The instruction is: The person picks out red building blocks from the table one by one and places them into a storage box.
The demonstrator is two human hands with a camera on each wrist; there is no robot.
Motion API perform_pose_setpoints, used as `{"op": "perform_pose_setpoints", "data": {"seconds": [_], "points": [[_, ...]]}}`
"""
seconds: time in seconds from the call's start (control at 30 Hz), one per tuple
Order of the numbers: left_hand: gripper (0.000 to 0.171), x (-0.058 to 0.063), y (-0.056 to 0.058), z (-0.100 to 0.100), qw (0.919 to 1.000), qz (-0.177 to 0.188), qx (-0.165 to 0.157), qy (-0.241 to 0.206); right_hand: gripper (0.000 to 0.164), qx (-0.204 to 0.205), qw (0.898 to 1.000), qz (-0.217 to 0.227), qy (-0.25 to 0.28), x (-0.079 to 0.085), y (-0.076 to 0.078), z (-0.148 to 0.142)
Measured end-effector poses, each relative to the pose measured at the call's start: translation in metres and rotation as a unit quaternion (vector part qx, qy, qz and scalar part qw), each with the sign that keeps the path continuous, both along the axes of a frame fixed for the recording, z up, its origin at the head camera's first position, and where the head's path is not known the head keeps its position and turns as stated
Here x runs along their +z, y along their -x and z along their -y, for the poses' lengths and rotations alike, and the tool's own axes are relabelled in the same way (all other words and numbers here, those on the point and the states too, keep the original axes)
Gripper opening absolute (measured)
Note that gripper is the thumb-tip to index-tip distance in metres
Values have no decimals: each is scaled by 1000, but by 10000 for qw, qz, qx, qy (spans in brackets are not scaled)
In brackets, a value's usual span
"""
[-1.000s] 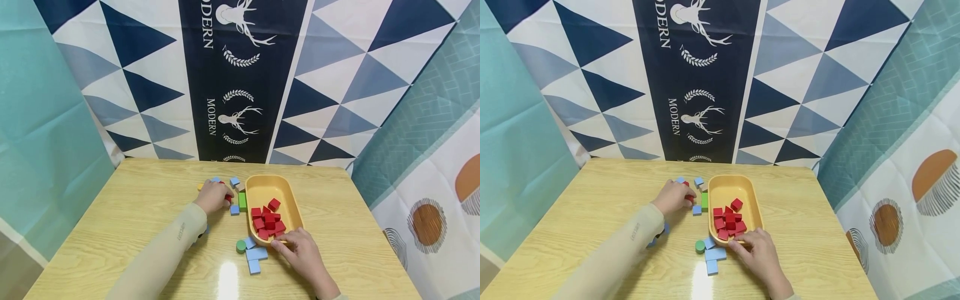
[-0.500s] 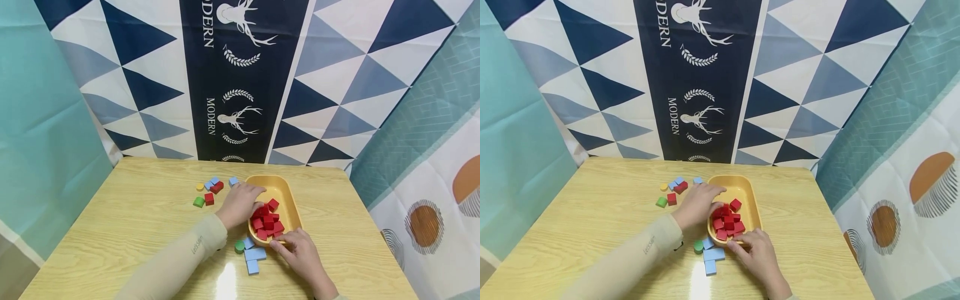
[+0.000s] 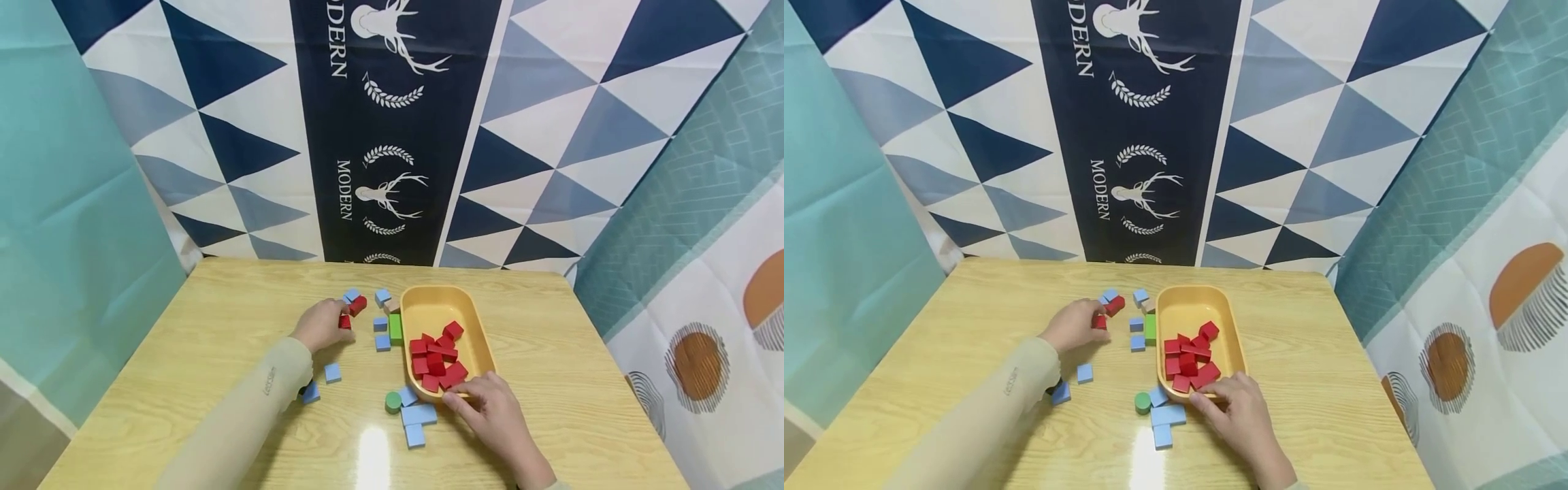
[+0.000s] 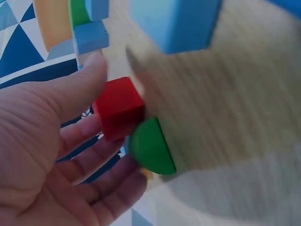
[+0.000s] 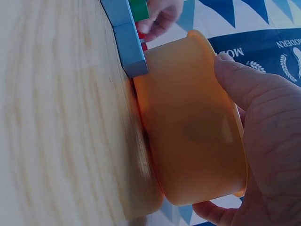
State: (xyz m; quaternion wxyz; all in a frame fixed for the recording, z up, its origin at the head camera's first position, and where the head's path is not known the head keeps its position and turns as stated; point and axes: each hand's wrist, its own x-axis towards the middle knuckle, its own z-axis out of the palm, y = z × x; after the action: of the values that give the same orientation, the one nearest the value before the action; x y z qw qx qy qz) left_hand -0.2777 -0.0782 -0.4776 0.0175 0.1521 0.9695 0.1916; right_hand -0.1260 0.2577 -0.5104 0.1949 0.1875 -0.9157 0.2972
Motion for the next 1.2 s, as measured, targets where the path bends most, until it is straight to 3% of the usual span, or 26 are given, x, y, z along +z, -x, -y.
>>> {"op": "perform_pose_setpoints", "data": {"seconds": [0.13, 0.27, 0.37, 0.5, 0.6, 0.73, 0.87, 1.0, 1.1, 1.2], "points": [[39, 0, -3, -1, 9996, 128, -261, -10, 8, 12, 10000, -55, 66, -2, 0, 0], [29, 4, -6, -10, 9996, -231, -184, -7, 9, 27, 10000, 17, 36, -3, -2, 0], [35, 17, -9, -31, 9971, -637, -240, -333, 8, -36, 10000, 25, 35, -1, -2, -2], [48, 33, -18, -69, 9894, -931, -737, -836, 8, -39, 9999, -61, 73, 2, -2, -3], [57, 35, -24, -90, 9867, -903, -964, -947, 8, 81, 9998, -165, 75, 3, 0, -1], [62, 27, -26, -104, 9862, -794, -1057, -996, 8, 132, 9997, -201, 46, 3, 0, 0], [54, 19, -16, -96, 9861, -979, -957, -943, 8, 1, 10000, -68, 29, 3, 0, 0], [39, 10, 7, -71, 9898, -1361, -304, -274, 9, -131, 9999, 40, 43, 4, 0, -1], [32, -2, 16, -52, 9912, -1206, 80, 543, 10, -121, 9998, 145, 16, 3, -1, -1], [22, -12, 18, -39, 9909, -947, 68, 959, 11, -113, 9996, 270, -7, 1, -1, 0]]}}
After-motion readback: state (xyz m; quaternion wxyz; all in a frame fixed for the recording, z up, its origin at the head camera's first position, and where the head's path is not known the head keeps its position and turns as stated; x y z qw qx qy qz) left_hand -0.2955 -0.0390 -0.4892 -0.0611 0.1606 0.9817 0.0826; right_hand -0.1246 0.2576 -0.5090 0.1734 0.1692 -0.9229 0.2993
